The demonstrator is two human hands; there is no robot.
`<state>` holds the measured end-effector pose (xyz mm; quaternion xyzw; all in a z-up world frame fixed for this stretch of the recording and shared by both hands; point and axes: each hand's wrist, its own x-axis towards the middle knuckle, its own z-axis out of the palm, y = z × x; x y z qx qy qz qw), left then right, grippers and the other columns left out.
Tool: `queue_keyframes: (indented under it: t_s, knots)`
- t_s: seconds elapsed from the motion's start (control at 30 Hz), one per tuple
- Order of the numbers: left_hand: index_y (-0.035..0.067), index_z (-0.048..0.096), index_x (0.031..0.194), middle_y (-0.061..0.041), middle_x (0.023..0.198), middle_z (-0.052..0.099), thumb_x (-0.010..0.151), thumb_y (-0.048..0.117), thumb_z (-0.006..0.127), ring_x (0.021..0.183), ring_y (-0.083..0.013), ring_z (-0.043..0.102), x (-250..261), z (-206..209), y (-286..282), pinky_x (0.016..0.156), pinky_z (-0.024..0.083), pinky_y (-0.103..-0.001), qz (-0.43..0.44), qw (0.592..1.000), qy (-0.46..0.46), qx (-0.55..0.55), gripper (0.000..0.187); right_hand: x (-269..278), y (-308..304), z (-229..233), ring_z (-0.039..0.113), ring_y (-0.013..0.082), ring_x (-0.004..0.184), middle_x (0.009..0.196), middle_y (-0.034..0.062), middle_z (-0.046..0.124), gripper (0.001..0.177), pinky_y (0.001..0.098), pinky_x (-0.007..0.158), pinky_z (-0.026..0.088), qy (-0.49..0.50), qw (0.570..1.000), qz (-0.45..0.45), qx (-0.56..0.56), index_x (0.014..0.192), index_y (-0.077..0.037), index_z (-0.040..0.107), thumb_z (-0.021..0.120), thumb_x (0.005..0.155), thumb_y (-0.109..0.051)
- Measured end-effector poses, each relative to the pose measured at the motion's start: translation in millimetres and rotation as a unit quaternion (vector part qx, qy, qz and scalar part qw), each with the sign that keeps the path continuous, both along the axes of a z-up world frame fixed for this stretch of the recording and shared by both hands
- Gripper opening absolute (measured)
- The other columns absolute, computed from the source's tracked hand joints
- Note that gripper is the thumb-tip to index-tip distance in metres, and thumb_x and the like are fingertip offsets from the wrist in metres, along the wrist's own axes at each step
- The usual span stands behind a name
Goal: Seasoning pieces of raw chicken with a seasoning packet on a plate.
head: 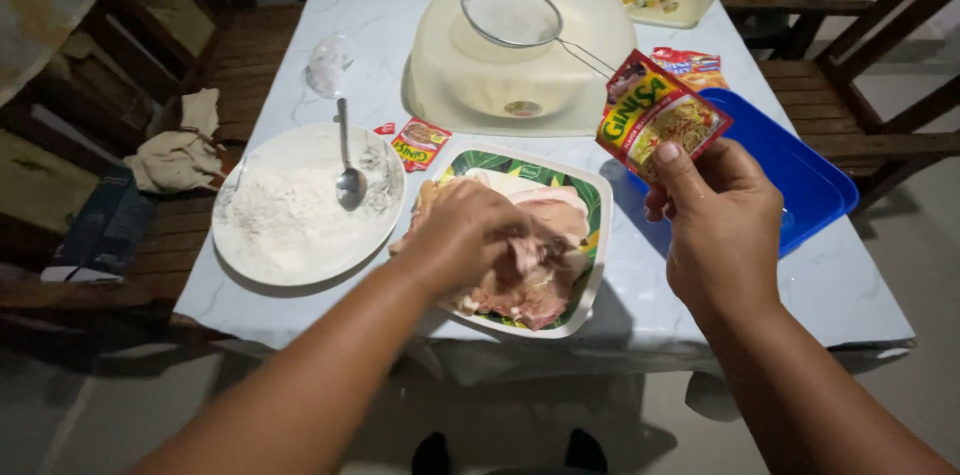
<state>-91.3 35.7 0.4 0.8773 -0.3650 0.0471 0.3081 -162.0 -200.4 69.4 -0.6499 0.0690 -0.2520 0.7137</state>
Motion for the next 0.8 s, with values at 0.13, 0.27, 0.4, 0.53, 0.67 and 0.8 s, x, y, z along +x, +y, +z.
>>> queue_keyframes:
  t_s: [0.13, 0.27, 0.4, 0.53, 0.67, 0.8]
  knots:
    - [0.017, 0.076, 0.108, -0.010, 0.118, 0.065, 0.070, 0.007, 0.077, 0.117, -0.0346, 0.054, -16.7, -9.0, -0.5, 0.102, 0.039, -0.046, 0.022, 0.999, -0.021, 0.009, 0.039, 2.4, -3.8, -9.4, 0.057, 0.0105, 0.066, 0.083, 0.0059, 0.067, 0.017, 0.0278, 0.060, 0.049, 0.016, 1.000, -0.001, 0.011, 0.104, 0.002, 0.066, 0.070, 0.101, -0.015]
    - [0.015, 0.076, 0.107, -0.011, 0.120, 0.064, 0.071, 0.004, 0.070, 0.119, -0.0343, 0.055, -23.2, -15.3, 0.2, 0.104, 0.043, -0.044, 0.055, 0.998, -0.010, -0.025, 0.038, -5.6, 1.9, -3.6, 0.058, 0.0106, 0.068, 0.086, 0.0063, 0.068, 0.016, 0.0276, 0.062, 0.048, -0.003, 0.999, -0.007, -0.049, 0.107, 0.001, 0.067, 0.070, 0.102, -0.013]
    - [0.009, 0.076, 0.103, -0.015, 0.112, 0.067, 0.075, 0.011, 0.075, 0.110, -0.0358, 0.060, -25.3, -14.5, 1.7, 0.097, 0.047, -0.045, 0.112, 0.993, 0.001, -0.044, 0.028, -11.6, 12.4, 2.4, 0.062, 0.0077, 0.076, 0.097, 0.0033, 0.072, 0.015, 0.0256, 0.067, 0.052, -0.049, 0.990, -0.027, -0.126, 0.112, 0.000, 0.067, 0.069, 0.103, -0.012]
    - [0.007, 0.075, 0.100, -0.016, 0.098, 0.070, 0.079, 0.021, 0.078, 0.098, -0.0347, 0.067, -34.9, -1.0, -3.6, 0.088, 0.052, -0.044, 0.149, 0.984, 0.076, -0.055, 0.025, -5.0, 9.3, -30.2, 0.062, 0.0084, 0.072, 0.085, 0.0060, 0.072, 0.017, 0.0272, 0.063, 0.051, 0.035, 0.960, 0.015, -0.276, 0.102, 0.003, 0.070, 0.075, 0.098, -0.012]
    - [0.006, 0.072, 0.098, -0.014, 0.090, 0.074, 0.081, 0.027, 0.080, 0.090, -0.0328, 0.073, -41.4, -9.0, -11.1, 0.081, 0.056, -0.042, 0.187, 0.965, 0.154, -0.103, 0.029, -21.9, 21.3, -10.4, 0.061, 0.0065, 0.074, 0.090, 0.0024, 0.072, 0.017, 0.0252, 0.065, 0.050, 0.006, 0.976, -0.012, -0.216, 0.108, 0.001, 0.070, 0.071, 0.099, -0.014]
    - [0.004, 0.062, 0.100, -0.017, 0.091, 0.074, 0.075, 0.027, 0.085, 0.088, -0.0352, 0.073, -47.8, -4.0, -27.3, 0.078, 0.056, -0.044, 0.258, 0.943, 0.184, -0.101, 0.041, -11.5, 13.4, -22.2, 0.062, 0.0065, 0.072, 0.085, 0.0023, 0.074, 0.016, 0.0248, 0.064, 0.051, 0.056, 0.958, 0.036, -0.279, 0.106, 0.001, 0.072, 0.073, 0.095, -0.011]
